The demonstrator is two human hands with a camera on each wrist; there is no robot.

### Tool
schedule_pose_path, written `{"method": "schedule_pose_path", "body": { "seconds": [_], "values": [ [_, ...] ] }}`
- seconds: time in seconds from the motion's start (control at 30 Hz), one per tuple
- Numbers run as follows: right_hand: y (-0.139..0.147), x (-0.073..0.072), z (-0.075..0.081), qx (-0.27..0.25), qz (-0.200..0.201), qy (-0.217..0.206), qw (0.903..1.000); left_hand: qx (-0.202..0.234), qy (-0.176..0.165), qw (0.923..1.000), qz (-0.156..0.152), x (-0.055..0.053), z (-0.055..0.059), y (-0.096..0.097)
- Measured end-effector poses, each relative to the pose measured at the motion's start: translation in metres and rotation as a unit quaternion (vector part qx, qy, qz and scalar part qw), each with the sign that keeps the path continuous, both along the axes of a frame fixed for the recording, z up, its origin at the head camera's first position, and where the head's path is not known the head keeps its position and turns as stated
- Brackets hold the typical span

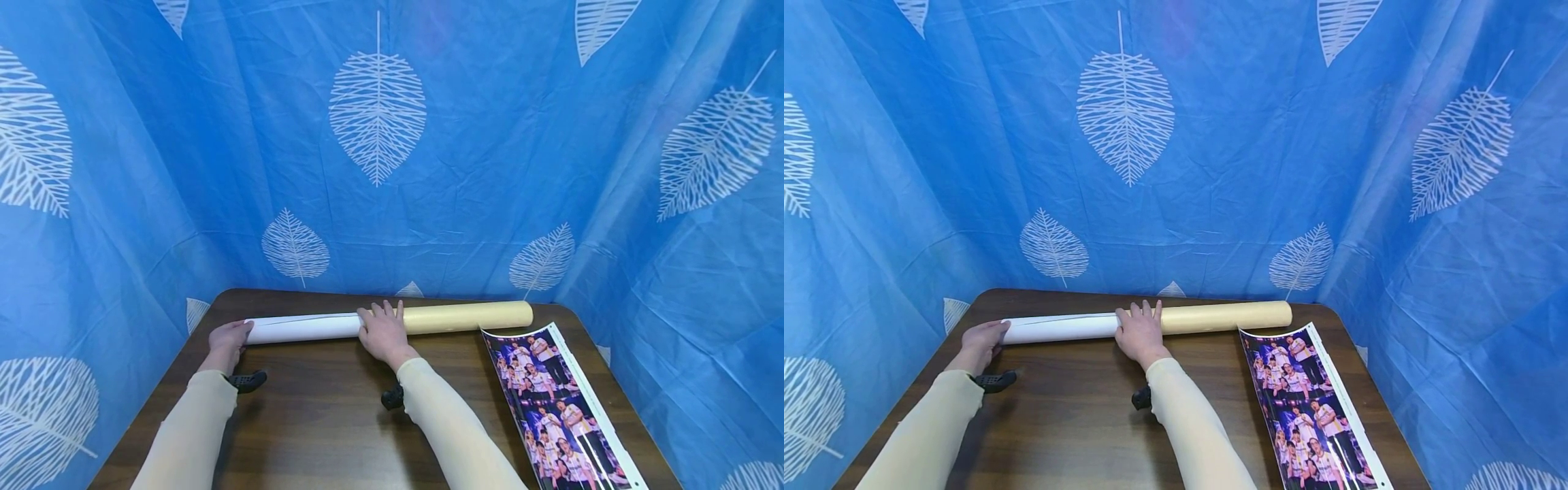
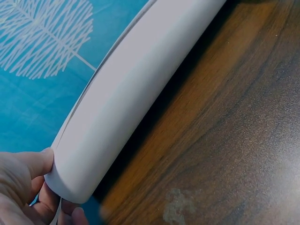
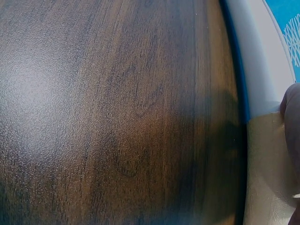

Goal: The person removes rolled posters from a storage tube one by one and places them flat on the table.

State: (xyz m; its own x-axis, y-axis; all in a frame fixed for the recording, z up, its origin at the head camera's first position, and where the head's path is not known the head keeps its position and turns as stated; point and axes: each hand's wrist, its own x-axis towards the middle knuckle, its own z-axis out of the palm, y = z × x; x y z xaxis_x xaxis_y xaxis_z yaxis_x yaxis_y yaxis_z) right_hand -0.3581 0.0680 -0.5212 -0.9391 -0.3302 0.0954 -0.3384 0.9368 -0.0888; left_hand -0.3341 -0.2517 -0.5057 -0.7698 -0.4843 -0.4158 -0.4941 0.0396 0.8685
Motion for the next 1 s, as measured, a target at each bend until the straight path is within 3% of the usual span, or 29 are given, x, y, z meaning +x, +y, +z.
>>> {"method": "schedule_pose_path", "body": {
  "seconds": [0.27,0.67,1.0],
  "values": [
    [-0.0002,-0.0026,-0.0030,-0.005,-0.003,0.000,1.0000,0.016,0.014,0.9998,0.005,0.0047,0.0047,-0.0014],
    [-0.0005,-0.0032,-0.0045,-0.008,0.001,0.008,0.9999,0.009,0.030,0.9994,0.017,0.0050,0.0024,-0.0034],
    [0.0005,-0.0052,-0.0047,-0.003,-0.001,-0.002,1.0000,0.022,0.023,0.9992,0.024,0.0044,0.0020,-0.0079]
  ]
}}
